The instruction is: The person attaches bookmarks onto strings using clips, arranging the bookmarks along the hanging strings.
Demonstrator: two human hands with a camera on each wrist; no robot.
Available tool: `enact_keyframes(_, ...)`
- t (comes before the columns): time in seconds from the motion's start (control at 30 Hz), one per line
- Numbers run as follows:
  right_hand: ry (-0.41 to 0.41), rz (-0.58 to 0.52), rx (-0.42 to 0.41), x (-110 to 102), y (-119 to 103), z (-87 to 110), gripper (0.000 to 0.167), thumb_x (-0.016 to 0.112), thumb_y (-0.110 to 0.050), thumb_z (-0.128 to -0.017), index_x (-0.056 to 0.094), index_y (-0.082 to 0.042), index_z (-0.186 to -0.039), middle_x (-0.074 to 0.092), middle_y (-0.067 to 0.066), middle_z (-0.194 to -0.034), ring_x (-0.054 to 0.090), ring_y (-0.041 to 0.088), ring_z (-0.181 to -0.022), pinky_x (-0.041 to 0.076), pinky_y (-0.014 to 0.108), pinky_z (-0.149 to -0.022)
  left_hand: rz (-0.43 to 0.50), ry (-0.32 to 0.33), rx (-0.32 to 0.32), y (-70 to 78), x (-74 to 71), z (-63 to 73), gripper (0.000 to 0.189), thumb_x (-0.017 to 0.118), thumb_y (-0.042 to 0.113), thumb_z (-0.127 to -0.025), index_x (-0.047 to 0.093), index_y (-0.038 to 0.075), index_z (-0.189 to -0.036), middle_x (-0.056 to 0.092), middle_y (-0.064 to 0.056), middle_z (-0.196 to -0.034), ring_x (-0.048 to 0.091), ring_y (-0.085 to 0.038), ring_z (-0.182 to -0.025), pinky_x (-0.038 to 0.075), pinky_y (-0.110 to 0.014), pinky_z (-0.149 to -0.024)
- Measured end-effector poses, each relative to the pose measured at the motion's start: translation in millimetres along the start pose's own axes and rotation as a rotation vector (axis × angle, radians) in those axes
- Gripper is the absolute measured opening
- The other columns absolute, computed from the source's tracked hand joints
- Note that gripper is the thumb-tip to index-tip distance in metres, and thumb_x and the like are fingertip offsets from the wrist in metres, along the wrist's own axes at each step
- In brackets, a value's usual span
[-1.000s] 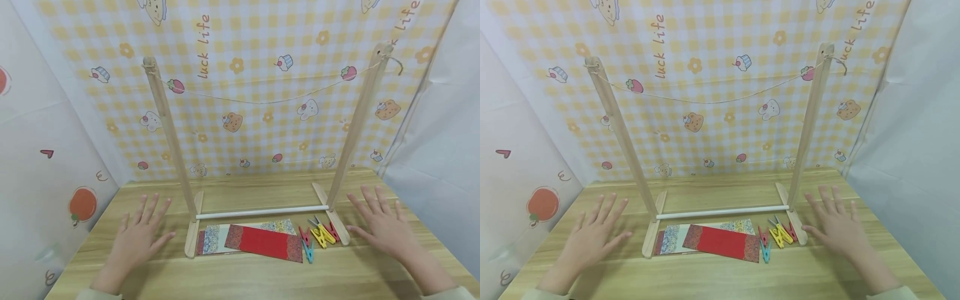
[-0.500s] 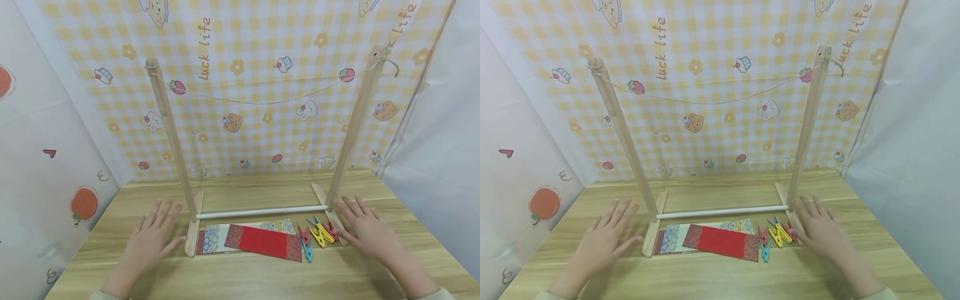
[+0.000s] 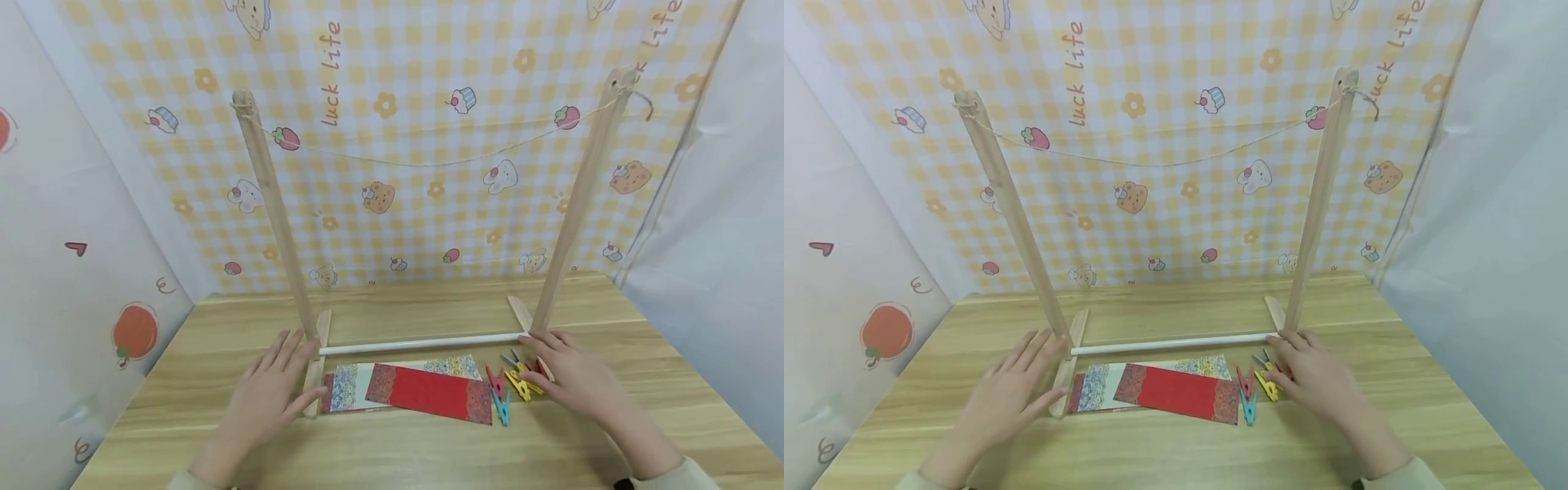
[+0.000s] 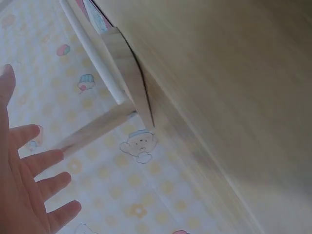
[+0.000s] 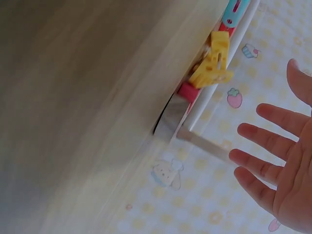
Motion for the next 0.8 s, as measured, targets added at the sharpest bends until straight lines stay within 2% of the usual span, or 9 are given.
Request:
enact_keyframes(0.17, -0.029, -0.019, -0.018, 7.5, -9.0, -8.1, 0.053, 0.073, -0.042, -0.088, 0.065, -0.009, -0.129, 0.064, 0.014, -0.130, 0.058, 0.039, -0.118, 0.057, 0.049, -0.079, -0.009, 0.023, 0.024, 13.1, -2.8, -3.9, 0.074, 0.064, 0.054, -0.089, 0.044, 0.015, -0.149, 0.047, -0.012, -0.152, 0.042, -0.041, -0.141, 0.048, -0.064, -0.095)
enact_keyframes(0.33, -0.093, -0.047, -0.013, 16.6, -15.4, -14.7, 0.056, 0.074, -0.046, -0.085, 0.066, -0.010, -0.128, 0.065, 0.010, -0.129, 0.058, 0.036, -0.117, 0.058, 0.047, -0.076, -0.016, 0.007, 0.073, 27.4, 2.7, -9.7, 0.074, 0.064, 0.053, -0.090, 0.045, 0.012, -0.148, 0.050, -0.013, -0.150, 0.046, -0.039, -0.138, 0.052, -0.060, -0.091)
enact_keyframes(0.4, -0.122, -0.057, -0.010, 19.6, -17.9, -17.4, 0.057, 0.074, -0.046, -0.084, 0.066, -0.011, -0.128, 0.064, 0.009, -0.129, 0.058, 0.036, -0.116, 0.058, 0.046, -0.074, 0.002, 0.001, 0.085, 32.2, 5.3, -12.3, 0.073, 0.064, 0.053, -0.090, 0.046, 0.012, -0.148, 0.051, -0.013, -0.149, 0.048, -0.039, -0.136, 0.054, -0.060, -0.088)
enact_keyframes(0.5, -0.154, -0.073, -0.013, 22.8, -21.5, -21.3, 0.055, 0.075, -0.045, -0.084, 0.067, -0.010, -0.126, 0.064, 0.010, -0.128, 0.057, 0.036, -0.116, 0.057, 0.047, -0.078, 0.055, -0.006, 0.092, 39.0, 9.3, -17.1, 0.072, 0.067, 0.052, -0.089, 0.048, 0.012, -0.146, 0.055, -0.011, -0.146, 0.051, -0.038, -0.133, 0.055, -0.060, -0.084)
enact_keyframes(0.63, -0.179, -0.089, -0.015, 26.6, -23.8, -26.0, 0.051, 0.075, -0.042, -0.084, 0.069, -0.008, -0.122, 0.067, 0.008, -0.120, 0.058, 0.033, -0.111, 0.056, 0.047, -0.081, 0.114, -0.034, 0.104, 48.4, 17.1, -25.4, 0.070, 0.069, 0.050, -0.089, 0.050, 0.014, -0.145, 0.057, -0.006, -0.143, 0.052, -0.035, -0.133, 0.054, -0.060, -0.086)
enact_keyframes(0.8, -0.236, -0.117, -0.011, 34.9, -25.5, -31.2, 0.048, 0.078, -0.041, -0.082, 0.072, -0.009, -0.117, 0.066, 0.001, -0.104, 0.058, 0.024, -0.096, 0.052, 0.039, -0.074, 0.153, -0.081, 0.131, 60.1, 30.4, -36.4, 0.069, 0.067, 0.052, -0.089, 0.050, 0.015, -0.145, 0.057, -0.004, -0.143, 0.052, -0.033, -0.133, 0.052, -0.060, -0.091)
Point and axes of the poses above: each hand's wrist, its own z-axis away from the middle knuckle, its own x-axis out of the palm, y = z × x, the point moved 9 cm from there along -z, towards the middle knuckle
